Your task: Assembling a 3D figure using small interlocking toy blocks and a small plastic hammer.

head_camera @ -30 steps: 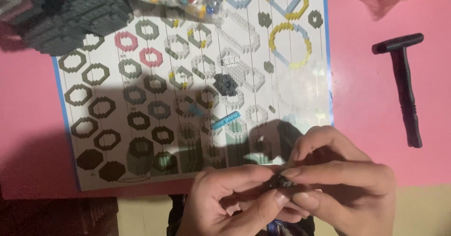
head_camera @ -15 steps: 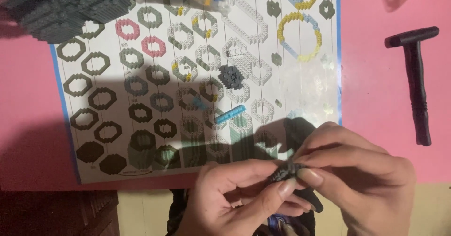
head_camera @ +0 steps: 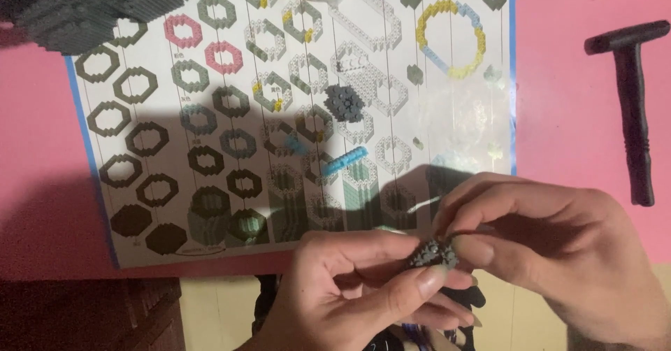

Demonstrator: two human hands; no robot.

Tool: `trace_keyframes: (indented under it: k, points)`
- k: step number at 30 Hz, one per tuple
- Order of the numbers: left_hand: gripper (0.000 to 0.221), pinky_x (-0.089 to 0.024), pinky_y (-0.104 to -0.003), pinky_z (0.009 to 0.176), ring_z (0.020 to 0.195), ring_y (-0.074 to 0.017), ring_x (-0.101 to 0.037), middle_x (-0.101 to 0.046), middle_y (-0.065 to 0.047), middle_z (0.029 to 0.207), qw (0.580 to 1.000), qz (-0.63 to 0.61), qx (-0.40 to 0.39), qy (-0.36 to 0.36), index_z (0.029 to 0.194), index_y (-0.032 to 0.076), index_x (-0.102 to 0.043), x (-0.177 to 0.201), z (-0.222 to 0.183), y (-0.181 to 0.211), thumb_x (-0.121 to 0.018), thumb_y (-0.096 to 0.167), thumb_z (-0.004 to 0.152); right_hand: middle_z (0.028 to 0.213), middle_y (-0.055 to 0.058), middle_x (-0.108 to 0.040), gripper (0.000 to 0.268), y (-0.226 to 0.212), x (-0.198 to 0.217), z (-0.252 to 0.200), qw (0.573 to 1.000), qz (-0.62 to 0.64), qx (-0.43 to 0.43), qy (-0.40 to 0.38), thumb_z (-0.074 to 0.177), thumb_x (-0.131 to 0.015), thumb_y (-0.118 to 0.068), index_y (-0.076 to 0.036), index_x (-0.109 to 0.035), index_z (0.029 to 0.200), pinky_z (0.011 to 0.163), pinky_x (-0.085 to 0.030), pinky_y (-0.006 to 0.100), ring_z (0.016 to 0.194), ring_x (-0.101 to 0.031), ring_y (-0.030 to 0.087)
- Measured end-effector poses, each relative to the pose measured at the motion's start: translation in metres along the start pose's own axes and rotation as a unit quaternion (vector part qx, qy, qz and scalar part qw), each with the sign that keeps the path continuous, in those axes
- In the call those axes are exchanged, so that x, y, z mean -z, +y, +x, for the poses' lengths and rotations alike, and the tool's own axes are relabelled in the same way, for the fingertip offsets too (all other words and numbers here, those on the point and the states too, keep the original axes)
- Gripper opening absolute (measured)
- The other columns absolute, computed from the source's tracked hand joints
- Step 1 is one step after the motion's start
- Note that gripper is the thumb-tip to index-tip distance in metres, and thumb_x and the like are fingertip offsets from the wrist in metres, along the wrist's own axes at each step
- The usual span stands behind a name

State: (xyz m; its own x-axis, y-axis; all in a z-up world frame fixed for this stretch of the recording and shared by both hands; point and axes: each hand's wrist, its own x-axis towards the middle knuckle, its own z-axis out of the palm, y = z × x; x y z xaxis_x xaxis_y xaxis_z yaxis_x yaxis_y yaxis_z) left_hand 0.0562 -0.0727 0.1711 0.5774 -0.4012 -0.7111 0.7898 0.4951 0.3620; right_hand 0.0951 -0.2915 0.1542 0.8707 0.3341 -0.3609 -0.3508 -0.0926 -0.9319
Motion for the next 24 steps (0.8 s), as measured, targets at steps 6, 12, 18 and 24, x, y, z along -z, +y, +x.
trace_keyframes:
  k: [6,12,18,24]
  points:
    - [0.038,-0.075,-0.036,0.081,0.083,-0.0338,-0.086,-0.086,-0.029,0.107,0.998,0.02,-0.057,-0.018,0.118,-0.014,-0.08,0.001,-0.001,0.0,-0.074,0.011,0.091,0.099,0.018,-0.089,0.011,-0.004,0.01,0.012,0.997,0.008,-0.039,-0.069,0.084,-0.08,0.0,0.002,-0.086,0.094,0.081,-0.073,0.037,0.089,-0.086,0.028]
    - [0.035,-0.077,-0.033,0.077,0.078,-0.0289,-0.088,-0.091,-0.023,0.103,0.998,0.031,-0.029,0.038,0.112,-0.009,-0.087,-0.004,-0.005,0.006,-0.077,0.013,0.086,0.096,0.02,-0.09,0.01,-0.005,0.014,0.019,0.993,0.018,-0.089,-0.076,0.085,-0.082,-0.005,0.001,-0.089,0.09,0.063,-0.067,0.036,0.084,-0.085,0.029]
    - [0.033,-0.078,-0.034,0.083,0.085,-0.0289,-0.089,-0.089,-0.023,0.106,0.993,0.046,-0.105,0.029,0.114,-0.007,-0.084,-0.005,-0.006,0.003,-0.075,0.015,0.091,0.089,0.016,-0.088,0.013,-0.007,0.011,0.021,0.995,0.021,-0.015,-0.093,0.086,-0.079,-0.008,0.0,-0.086,0.094,0.077,-0.072,0.042,0.09,-0.083,0.03]
    - [0.032,-0.078,-0.036,0.085,0.087,-0.0307,-0.088,-0.088,-0.023,0.106,0.992,0.046,-0.116,0.022,0.115,-0.006,-0.083,-0.004,-0.006,0.0,-0.074,0.016,0.093,0.093,0.021,-0.088,0.015,-0.006,0.015,0.02,0.996,0.034,-0.035,-0.072,0.082,-0.08,-0.002,0.0,-0.087,0.096,0.065,-0.076,0.041,0.091,-0.086,0.033]
